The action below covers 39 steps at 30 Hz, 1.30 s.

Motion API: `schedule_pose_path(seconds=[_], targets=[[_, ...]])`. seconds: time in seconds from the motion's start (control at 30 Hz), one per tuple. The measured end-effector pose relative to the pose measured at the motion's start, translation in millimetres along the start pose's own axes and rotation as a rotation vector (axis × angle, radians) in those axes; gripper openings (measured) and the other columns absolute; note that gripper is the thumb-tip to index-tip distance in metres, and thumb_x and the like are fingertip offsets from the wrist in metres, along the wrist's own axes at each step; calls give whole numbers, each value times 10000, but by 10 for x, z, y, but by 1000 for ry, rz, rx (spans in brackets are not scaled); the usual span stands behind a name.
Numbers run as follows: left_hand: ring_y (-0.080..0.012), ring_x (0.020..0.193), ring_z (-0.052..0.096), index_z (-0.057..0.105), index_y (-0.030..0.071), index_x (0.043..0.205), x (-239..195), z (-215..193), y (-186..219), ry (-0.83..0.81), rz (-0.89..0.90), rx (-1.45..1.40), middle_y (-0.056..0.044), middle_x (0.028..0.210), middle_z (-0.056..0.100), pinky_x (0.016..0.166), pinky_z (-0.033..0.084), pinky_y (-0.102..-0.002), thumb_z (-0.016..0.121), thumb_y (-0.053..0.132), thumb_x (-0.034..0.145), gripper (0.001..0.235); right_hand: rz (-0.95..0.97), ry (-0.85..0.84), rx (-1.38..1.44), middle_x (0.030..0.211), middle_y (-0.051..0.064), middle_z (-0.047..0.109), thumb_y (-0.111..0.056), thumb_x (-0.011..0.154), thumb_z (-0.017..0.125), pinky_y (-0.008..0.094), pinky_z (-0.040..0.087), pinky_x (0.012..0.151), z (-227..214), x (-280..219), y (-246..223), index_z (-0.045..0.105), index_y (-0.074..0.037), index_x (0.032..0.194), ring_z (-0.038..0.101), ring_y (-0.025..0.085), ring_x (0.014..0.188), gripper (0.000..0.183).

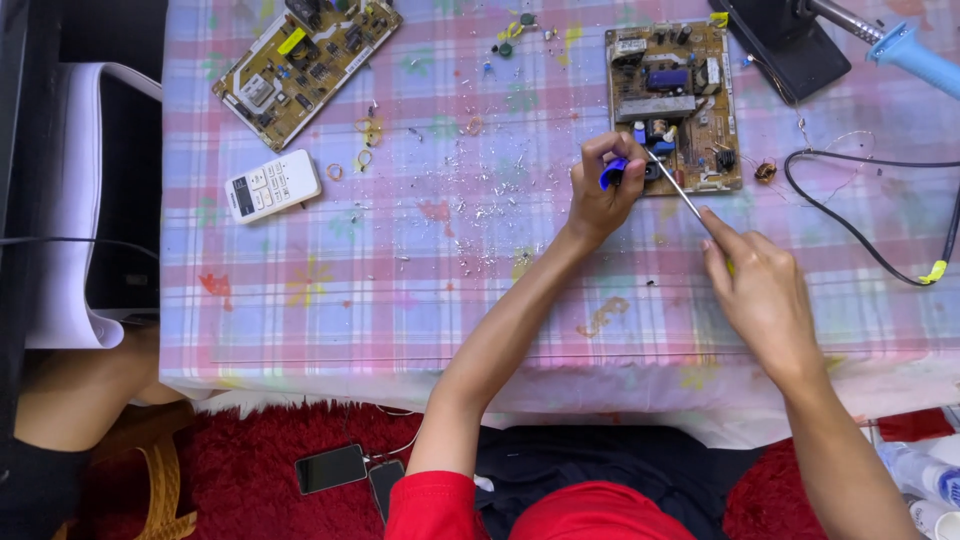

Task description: The person uses a soldering iron and a screwdriver to work on a circuit board placed on a table. They repeatedly apply heat to specific components and use the screwdriver to adjust or remove parts. The task involves precise hand movements and tool coordination.

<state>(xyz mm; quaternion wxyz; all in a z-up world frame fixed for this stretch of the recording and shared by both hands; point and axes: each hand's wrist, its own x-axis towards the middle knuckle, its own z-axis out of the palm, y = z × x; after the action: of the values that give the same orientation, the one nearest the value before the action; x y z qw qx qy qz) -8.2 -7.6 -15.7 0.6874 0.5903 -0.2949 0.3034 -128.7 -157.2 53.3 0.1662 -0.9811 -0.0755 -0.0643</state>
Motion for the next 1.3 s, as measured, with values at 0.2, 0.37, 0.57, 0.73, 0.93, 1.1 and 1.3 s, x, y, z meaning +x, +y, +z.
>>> schedule_pose_path(seconds=[0.2,0.37,0.57,0.73,0.93,1.1,1.3], targets=[[-140,560,478,332,135,984,20,40,103,104,-105,-59,-26,652,460,539,428,-254,411,288,966,173,60,-104,-636,803,-31,638,-394,904,530,391,526,423,-463,126,-116,591,-416,1213,678,272,586,315],[-123,547,477,365,121,938,50,27,135,125,-127,-35,-11,646,464,527,412,-233,405,332,964,216,7,-44,-832,786,-75,572,-360,869,495,306,419,397,-385,72,-93,547,-463,1234,630,189,533,382],[-133,547,475,371,109,895,29,73,173,128,-181,-132,-22,623,459,548,416,-255,418,344,954,247,-222,232,-1100,769,-89,479,-246,779,570,205,328,439,-280,98,-274,611,-346,1112,494,72,538,350],[-131,554,470,350,114,901,51,74,201,82,-209,-123,-24,634,456,546,402,-247,410,351,952,249,-237,204,-1164,727,-81,468,-196,757,542,211,291,367,-159,31,-295,619,-268,1195,437,79,446,450],[-133,595,511,356,118,906,11,80,200,93,-252,-118,-21,677,480,576,427,-246,420,326,949,221,-262,92,-1153,723,-70,499,-204,775,499,224,289,331,-111,-50,-158,568,-244,1298,476,48,352,528],[-128,601,518,350,126,930,-63,103,185,89,-234,19,0,714,524,567,420,-241,419,338,947,224,-147,-40,-788,923,35,570,-76,743,460,320,441,314,43,-188,57,471,-186,1393,551,215,344,660],[-138,575,496,331,115,906,-71,136,202,114,-177,-79,-33,675,491,553,424,-242,408,332,956,236,-41,12,-308,909,136,597,-37,869,551,447,496,386,144,-231,30,531,-93,1352,574,324,489,486]])
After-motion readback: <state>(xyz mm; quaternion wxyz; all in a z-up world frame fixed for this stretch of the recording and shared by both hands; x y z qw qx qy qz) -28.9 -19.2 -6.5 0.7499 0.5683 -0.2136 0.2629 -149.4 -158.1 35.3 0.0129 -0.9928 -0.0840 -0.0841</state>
